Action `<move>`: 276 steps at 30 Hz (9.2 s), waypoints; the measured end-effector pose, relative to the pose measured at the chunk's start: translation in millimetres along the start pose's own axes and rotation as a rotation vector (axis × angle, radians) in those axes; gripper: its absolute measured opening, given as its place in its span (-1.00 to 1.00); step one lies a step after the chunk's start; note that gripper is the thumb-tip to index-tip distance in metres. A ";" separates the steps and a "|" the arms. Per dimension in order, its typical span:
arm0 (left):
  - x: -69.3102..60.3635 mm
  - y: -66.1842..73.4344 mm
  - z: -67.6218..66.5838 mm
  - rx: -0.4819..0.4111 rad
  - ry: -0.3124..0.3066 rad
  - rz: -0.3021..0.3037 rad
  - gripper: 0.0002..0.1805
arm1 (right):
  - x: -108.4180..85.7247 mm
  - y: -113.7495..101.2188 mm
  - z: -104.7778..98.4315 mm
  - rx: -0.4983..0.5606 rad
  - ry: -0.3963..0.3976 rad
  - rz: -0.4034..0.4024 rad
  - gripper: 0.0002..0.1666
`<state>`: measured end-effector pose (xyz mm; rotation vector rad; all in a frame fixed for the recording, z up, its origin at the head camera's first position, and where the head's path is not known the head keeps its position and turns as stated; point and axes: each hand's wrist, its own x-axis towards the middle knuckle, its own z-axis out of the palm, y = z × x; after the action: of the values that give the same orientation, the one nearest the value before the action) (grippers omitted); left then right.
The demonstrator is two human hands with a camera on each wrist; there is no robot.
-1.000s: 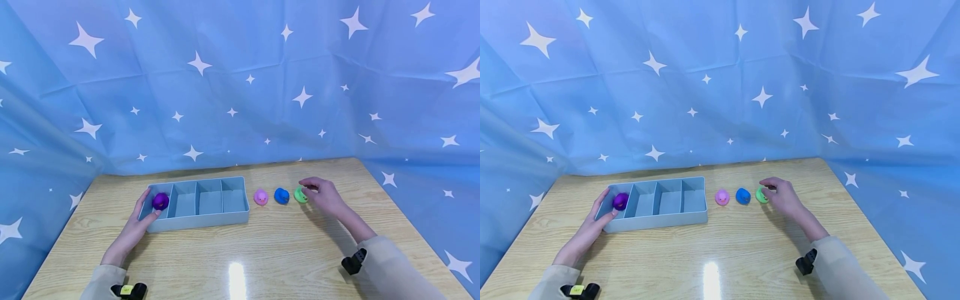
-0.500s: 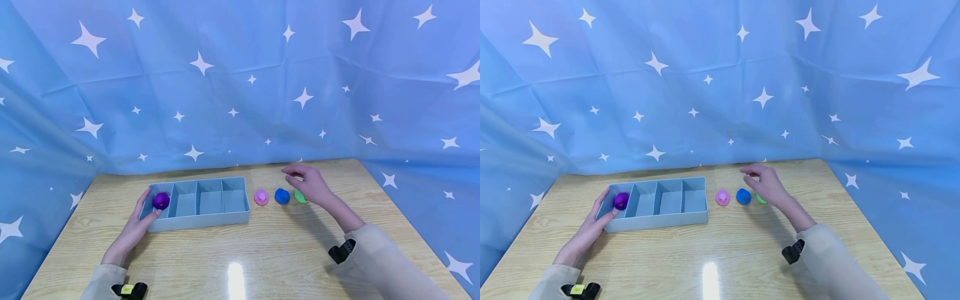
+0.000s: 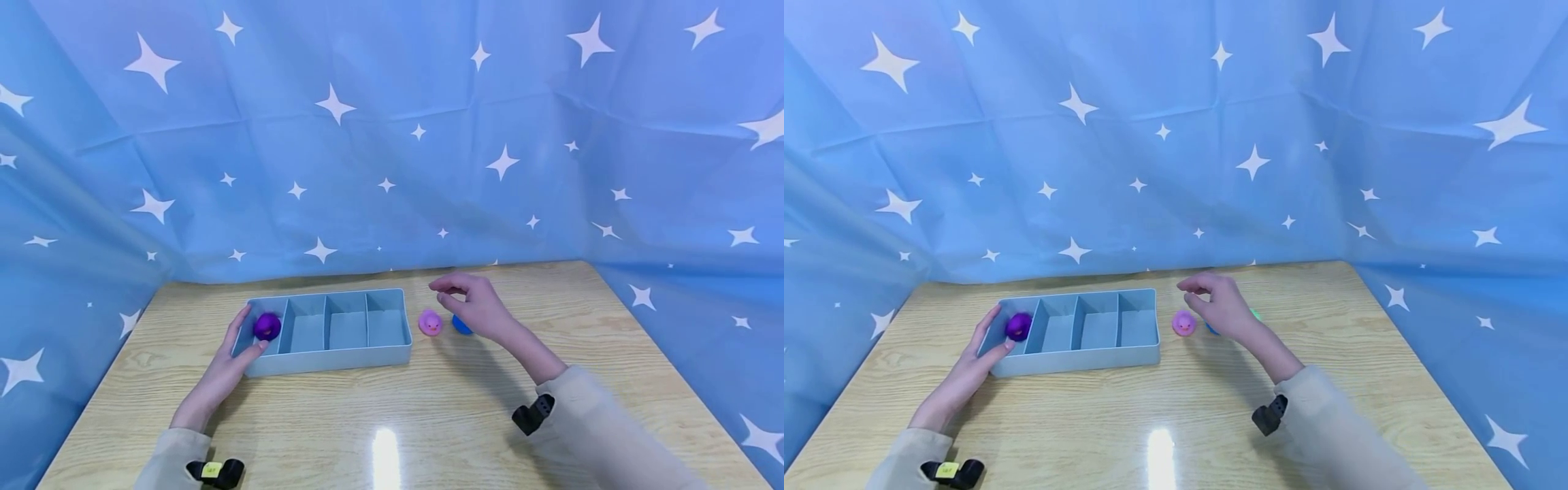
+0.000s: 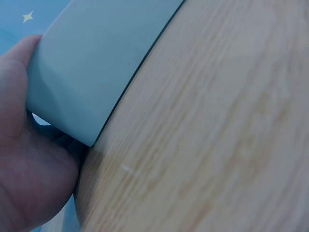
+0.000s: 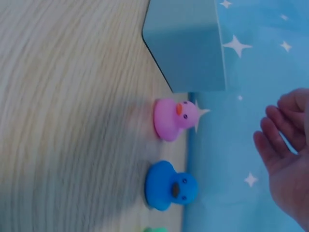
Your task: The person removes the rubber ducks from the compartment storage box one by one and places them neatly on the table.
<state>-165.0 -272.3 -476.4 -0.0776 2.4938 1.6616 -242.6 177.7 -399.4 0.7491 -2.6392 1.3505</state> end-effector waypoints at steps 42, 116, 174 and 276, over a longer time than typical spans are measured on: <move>-0.7 3.1 1.4 0.008 0.016 0.004 -0.03 | -1.6 -8.4 50.1 0.122 -0.087 0.120 -0.72; -1.2 -3.7 2.4 -0.005 0.016 0.008 -0.03 | 25.6 -59.5 102.0 0.195 -0.231 -0.054 -0.71; -2.3 -1.2 0.9 -0.046 0.009 0.019 0.01 | 84.4 -120.7 195.5 0.167 -0.386 -0.093 -0.69; -1.3 -1.4 5.5 -0.060 0.022 0.015 0.07 | 116.8 -109.8 238.9 -0.243 -0.566 -0.286 -0.74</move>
<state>-163.1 -267.9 -479.5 -0.0844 2.4663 1.7515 -260.2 -107.9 -429.5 1.5855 -2.8488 0.8099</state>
